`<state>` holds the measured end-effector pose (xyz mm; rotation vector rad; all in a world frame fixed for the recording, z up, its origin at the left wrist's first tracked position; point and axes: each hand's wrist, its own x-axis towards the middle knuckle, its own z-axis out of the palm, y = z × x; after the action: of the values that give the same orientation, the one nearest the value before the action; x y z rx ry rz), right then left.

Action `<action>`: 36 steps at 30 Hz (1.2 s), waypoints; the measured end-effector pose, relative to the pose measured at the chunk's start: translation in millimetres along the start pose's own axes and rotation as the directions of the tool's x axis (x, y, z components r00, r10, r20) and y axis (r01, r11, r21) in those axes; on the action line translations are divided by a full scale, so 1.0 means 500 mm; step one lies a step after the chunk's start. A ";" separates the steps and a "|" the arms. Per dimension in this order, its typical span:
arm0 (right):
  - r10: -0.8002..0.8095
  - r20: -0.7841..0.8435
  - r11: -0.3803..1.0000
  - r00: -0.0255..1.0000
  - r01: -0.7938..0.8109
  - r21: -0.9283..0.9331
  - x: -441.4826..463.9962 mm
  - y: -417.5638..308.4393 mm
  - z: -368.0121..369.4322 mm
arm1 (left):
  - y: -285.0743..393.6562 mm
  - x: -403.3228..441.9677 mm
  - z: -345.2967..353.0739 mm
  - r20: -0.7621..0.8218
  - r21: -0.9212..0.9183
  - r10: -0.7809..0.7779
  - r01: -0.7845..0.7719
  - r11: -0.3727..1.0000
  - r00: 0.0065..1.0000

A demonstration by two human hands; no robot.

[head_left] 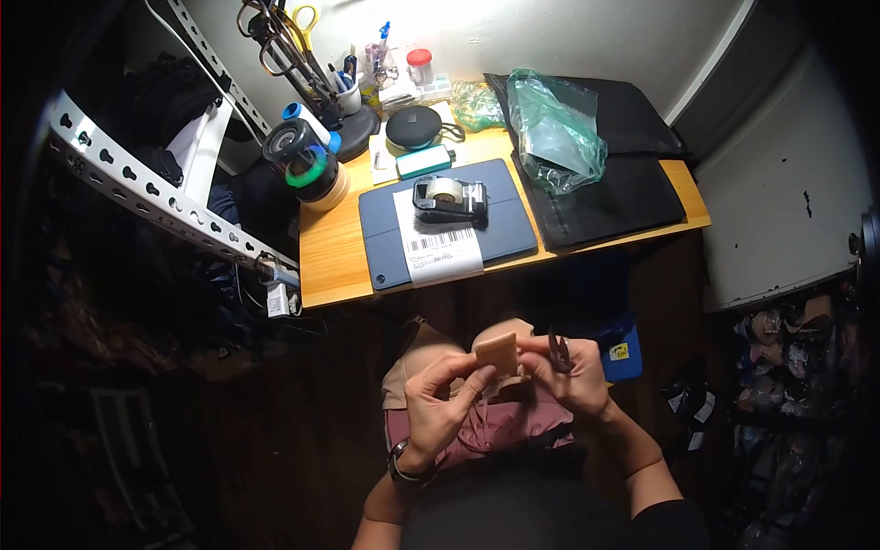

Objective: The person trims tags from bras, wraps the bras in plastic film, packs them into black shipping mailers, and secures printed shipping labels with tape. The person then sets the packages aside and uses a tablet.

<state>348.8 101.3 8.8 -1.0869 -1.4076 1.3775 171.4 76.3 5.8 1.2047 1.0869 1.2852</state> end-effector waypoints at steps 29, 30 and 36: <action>-0.025 0.264 0.971 0.964 0.087 -0.224 0.016 -0.047 -0.076 | 0.021 0.002 0.002 0.079 -0.199 -0.140 0.153 0.968 0.987; -0.025 0.263 0.970 0.964 0.086 -0.225 0.017 -0.050 -0.078 | 0.019 0.002 0.002 0.074 -0.189 -0.128 0.140 0.972 0.989; 0.198 0.258 0.922 0.946 -0.090 -0.377 0.020 -0.068 -0.089 | 0.023 0.002 0.003 0.012 -0.194 -0.167 0.166 0.967 0.986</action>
<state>389.0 121.7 43.7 -1.2824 -1.8846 1.4650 172.0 76.4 17.4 0.9445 1.0173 1.2337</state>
